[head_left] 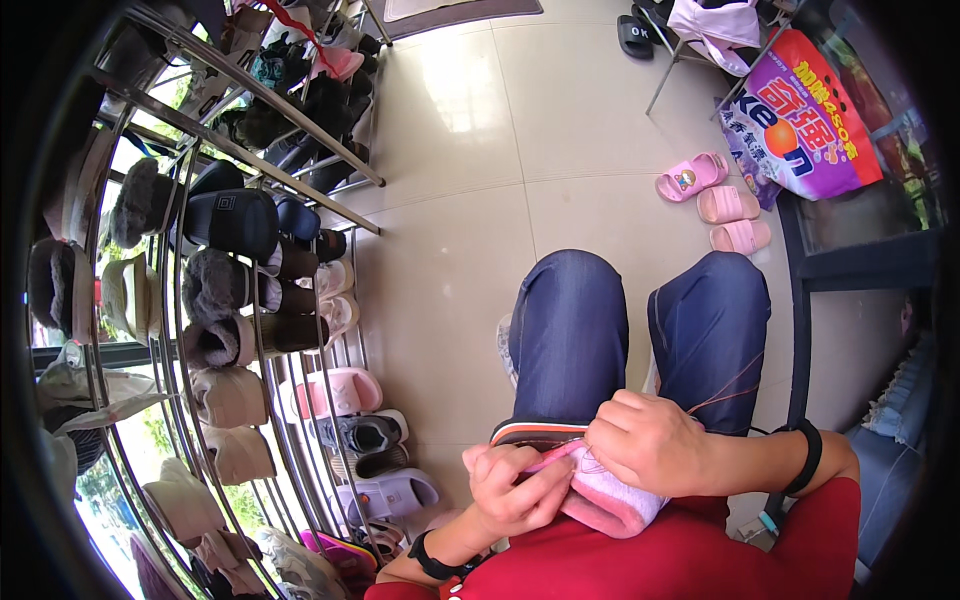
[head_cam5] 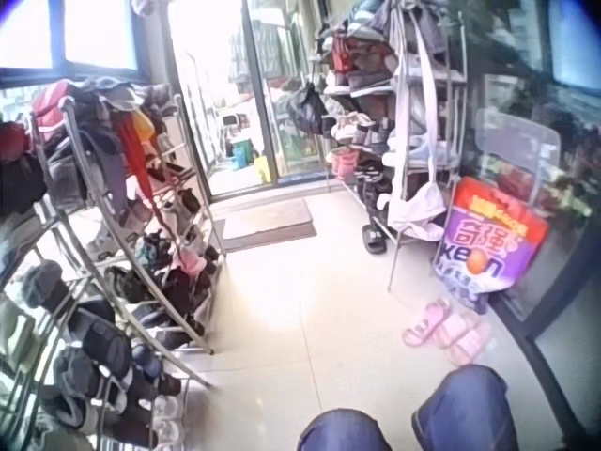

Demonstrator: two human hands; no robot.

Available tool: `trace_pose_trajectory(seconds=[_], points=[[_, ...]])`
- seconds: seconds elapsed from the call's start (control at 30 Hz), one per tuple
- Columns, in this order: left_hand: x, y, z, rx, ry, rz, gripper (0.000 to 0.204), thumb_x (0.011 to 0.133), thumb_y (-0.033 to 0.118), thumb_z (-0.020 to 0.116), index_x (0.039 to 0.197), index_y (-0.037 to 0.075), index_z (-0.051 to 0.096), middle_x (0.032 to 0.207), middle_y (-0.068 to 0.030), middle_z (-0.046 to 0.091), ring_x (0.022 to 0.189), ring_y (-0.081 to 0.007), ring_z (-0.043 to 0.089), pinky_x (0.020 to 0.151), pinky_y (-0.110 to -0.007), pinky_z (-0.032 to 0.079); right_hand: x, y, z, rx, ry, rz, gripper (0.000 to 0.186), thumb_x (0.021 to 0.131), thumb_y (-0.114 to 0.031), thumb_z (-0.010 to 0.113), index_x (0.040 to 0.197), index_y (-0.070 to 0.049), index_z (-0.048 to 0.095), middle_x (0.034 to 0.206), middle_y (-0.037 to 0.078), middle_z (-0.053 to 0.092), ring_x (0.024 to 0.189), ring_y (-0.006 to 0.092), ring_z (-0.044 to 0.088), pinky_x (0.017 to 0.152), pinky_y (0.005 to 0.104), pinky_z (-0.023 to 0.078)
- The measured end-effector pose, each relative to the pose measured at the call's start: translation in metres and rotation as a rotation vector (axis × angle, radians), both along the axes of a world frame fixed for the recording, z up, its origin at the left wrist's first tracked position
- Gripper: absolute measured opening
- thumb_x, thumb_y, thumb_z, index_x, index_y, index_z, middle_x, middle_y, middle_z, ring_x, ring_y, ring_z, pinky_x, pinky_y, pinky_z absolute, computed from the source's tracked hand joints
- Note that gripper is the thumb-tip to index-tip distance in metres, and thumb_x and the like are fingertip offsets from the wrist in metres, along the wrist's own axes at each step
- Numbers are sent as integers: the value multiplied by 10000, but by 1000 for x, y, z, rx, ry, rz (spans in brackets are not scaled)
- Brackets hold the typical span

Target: The person sits on the floor and sews a pink slipper using a needle and thread. They repeatedly insert the needle into the slipper's sole and pull the thread through to secure the parts together.

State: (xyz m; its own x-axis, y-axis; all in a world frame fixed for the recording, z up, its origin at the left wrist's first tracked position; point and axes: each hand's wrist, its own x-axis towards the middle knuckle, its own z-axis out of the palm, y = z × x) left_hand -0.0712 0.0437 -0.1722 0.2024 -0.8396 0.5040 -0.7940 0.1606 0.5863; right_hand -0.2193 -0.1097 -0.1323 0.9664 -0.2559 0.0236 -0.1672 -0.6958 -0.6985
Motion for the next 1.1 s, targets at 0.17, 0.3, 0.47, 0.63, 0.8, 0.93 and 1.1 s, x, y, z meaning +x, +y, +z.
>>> trace_pose_trajectory(seconds=[0.17,0.3,0.47,0.63,0.8,0.93,1.1], points=[[-3,1,-3,-33,14,9,274,569,172,735,841,181,711,795,26,542,717,-136,508,662,-284,338,3,-5,-16,425,0,-62,80,806,-91,641,791,-26,597,748,98,578,724,256,582,611,372,468],[-3,1,-2,-38,5,12,258,558,160,742,812,175,701,777,26,534,702,-137,506,648,-282,343,5,-2,-2,396,89,-104,177,810,-151,633,769,-11,531,795,136,583,780,304,576,666,411,467],[-3,-3,0,-45,26,0,244,556,155,744,796,168,696,764,28,531,692,-137,502,642,-280,347,7,-7,16,-31,43,13,200,810,-184,645,779,-15,542,790,138,582,816,303,573,696,402,466],[-4,-6,-1,-59,50,3,244,550,146,748,788,166,698,752,34,532,688,-133,501,640,-278,349,8,-19,-3,169,106,23,154,807,-131,639,786,-3,557,780,133,595,729,274,599,622,384,468],[-4,-4,0,-31,34,16,240,553,140,749,786,166,700,742,41,529,690,-126,503,640,-271,351,6,-6,-21,726,154,-201,134,825,-111,683,803,-7,601,729,79,605,655,140,589,561,285,453],[-4,-6,2,-33,44,7,241,553,134,749,787,166,700,741,40,530,690,-124,505,638,-270,351,-4,-15,-14,684,85,-233,124,835,-113,684,842,0,634,753,67,608,659,91,572,577,245,461],[-5,-10,3,-24,40,8,232,559,129,750,783,166,701,748,36,540,688,-126,505,643,-272,358,-4,-8,-28,773,62,-226,93,814,-77,646,837,8,616,755,86,603,652,139,599,588,286,486]])
